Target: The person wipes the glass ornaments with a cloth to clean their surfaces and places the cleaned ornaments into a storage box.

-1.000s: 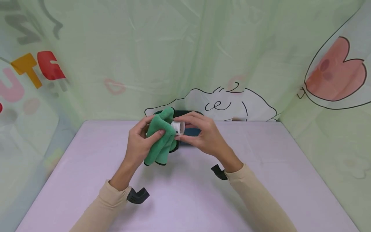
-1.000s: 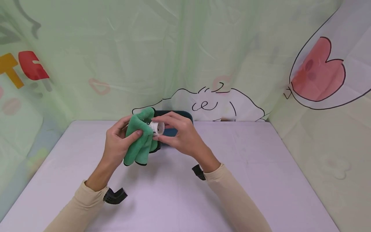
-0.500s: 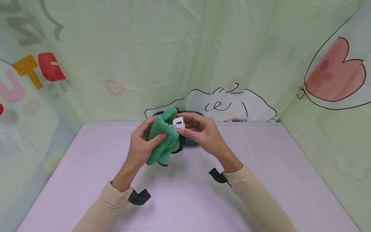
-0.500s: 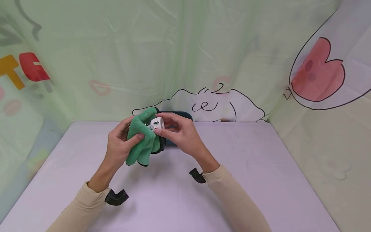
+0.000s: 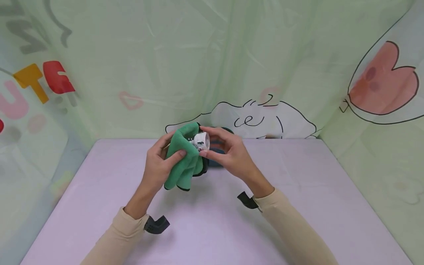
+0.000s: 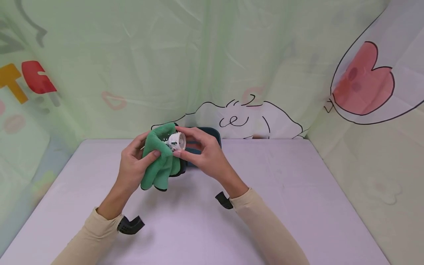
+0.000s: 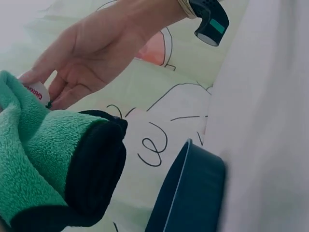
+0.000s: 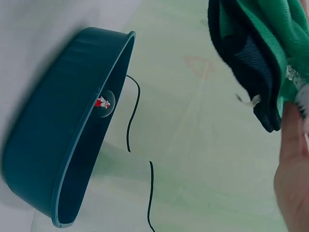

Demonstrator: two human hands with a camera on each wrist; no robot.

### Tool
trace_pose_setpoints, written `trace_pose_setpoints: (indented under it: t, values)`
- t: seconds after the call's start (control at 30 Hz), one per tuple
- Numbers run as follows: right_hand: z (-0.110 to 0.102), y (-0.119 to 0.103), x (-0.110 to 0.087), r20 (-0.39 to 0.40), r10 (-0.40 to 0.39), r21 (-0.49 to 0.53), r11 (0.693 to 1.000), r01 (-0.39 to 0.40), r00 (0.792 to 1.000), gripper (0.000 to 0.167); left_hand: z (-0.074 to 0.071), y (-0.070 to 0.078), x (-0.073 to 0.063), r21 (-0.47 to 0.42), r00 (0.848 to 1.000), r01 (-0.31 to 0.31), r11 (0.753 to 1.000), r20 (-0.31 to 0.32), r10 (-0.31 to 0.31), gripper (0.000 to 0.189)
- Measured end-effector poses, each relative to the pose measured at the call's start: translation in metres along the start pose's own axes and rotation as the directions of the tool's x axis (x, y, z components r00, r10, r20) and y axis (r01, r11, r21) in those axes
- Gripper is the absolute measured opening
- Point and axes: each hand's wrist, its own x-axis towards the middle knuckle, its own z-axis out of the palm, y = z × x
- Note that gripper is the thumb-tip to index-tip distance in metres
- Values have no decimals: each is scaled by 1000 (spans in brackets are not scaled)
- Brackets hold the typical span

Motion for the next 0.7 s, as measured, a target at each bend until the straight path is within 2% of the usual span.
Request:
trace_pose_setpoints:
  t: [0.13, 0.27, 0.4, 0.5, 0.7]
  values:
    - [1, 0, 2, 27, -19, 21, 1000, 19, 999, 65, 1, 1, 1, -77, 999, 22, 997, -36, -25, 47]
    - [2, 2, 4, -14, -22, 15, 1000, 22, 1000, 57, 3, -1, 1, -133, 1000, 24, 991, 3, -24, 46]
    - [3, 2, 5, -58, -25, -23, 999, 23, 998, 54, 5, -3, 0, -132, 998, 17, 991, 69, -8, 48]
    - [4, 2, 6, -69, 5, -58, 998, -9, 998, 50, 7, -4, 0, -129, 995, 17, 992, 95, -4, 50]
    - [5, 3, 8, -50, 73, -66, 995, -76, 996, 48, 11, -6, 0, -140, 996, 22, 990, 84, -10, 49]
